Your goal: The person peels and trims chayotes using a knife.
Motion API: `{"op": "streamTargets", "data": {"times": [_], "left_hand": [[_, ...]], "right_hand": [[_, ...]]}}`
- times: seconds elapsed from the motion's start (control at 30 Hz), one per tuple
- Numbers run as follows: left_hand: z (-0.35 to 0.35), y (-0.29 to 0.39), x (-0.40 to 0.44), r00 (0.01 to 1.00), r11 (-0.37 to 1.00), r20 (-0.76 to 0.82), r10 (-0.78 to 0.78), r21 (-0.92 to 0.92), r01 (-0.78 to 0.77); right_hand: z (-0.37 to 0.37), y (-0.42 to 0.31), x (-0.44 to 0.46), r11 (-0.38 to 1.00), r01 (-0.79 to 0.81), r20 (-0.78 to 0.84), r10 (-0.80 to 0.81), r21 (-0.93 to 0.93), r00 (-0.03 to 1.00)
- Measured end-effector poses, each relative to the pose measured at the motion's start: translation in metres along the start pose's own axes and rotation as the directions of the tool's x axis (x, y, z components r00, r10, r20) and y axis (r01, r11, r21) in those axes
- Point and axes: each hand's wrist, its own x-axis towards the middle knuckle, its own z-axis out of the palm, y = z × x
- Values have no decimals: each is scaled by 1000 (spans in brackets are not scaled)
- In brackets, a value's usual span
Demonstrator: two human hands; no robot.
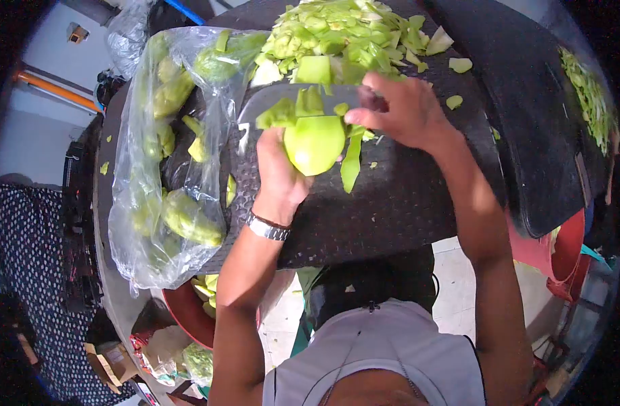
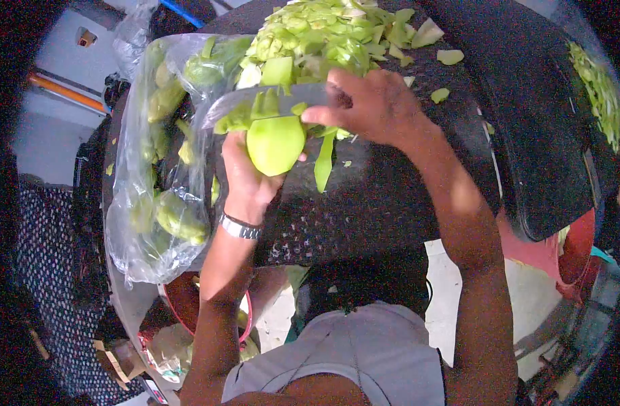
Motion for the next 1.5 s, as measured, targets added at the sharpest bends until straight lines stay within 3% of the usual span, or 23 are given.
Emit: {"op": "streamTargets", "data": {"times": [0.13, 0.23, 0.27, 0.3, 0.4, 0.53, 0.6, 0.67, 0.7, 0.8, 0.83, 0.93, 0.97, 1.27, 1.37, 1.5], "left_hand": [[-1, -3, 2, 1000, 980, 28, 12, -199, -6], [8, 4, -6, 999, 994, -36, 29, -107, -33], [10, 9, -4, 999, 994, -30, 24, -105, -27], [17, 18, -4, 1000, 997, 4, -25, -76, 25], [26, 21, -9, 998, 993, 66, -8, -117, 16], [25, 21, -8, 1000, 985, 10, 20, -172, -18], [27, 21, -3, 996, 972, -89, -2, -233, -19], [14, 16, 6, 997, 964, -82, -10, -265, -12], [11, 15, 8, 996, 959, -88, -23, -284, -3], [12, 13, 3, 995, 947, -97, -24, -320, -8], [13, 13, 1, 995, 944, -101, -20, -328, -14], [3, 9, 8, 999, 923, 53, 12, -386, 10], [4, 13, 5, 991, 928, 134, 7, -369, 43], [9, 5, 6, 984, 941, 181, 6, -334, 56], [14, 6, 6, 999, 952, 52, -11, -304, 27], [10, 8, 6, 986, 948, 152, -67, -299, 111]], "right_hand": [[3, -26, -4, 992, 111, 108, -117, 61, 987], [-1, -6, 0, 997, -78, 108, 79, -18, 991], [-8, 6, 3, 989, -140, 78, 143, -40, 987], [-9, 22, 6, 974, -168, -65, 160, -153, 985], [-25, 47, 10, 915, -375, -123, 359, -146, 925], [-13, 12, 9, 916, -400, -95, 402, 42, 911], [-7, -4, 6, 894, -426, -5, 431, 140, 902], [-1, -10, 6, 872, -437, 77, 431, 222, 899], [7, -9, 4, 925, -318, 17, 322, 206, 947], [10, -28, -4, 968, -231, 80, 224, 96, 971], [11, -31, -6, 976, -172, 129, 155, 135, 980], [10, -47, -13, 986, 9, 184, -41, 169, 982], [16, -46, -15, 980, 112, 112, -131, 162, 985], [9, -42, -15, 977, 177, 31, -182, 119, 983], [13, -45, -15, 990, 113, 14, -115, 89, 993], [16, -40, -15, 986, 163, 36, -164, 42, 986]]}}
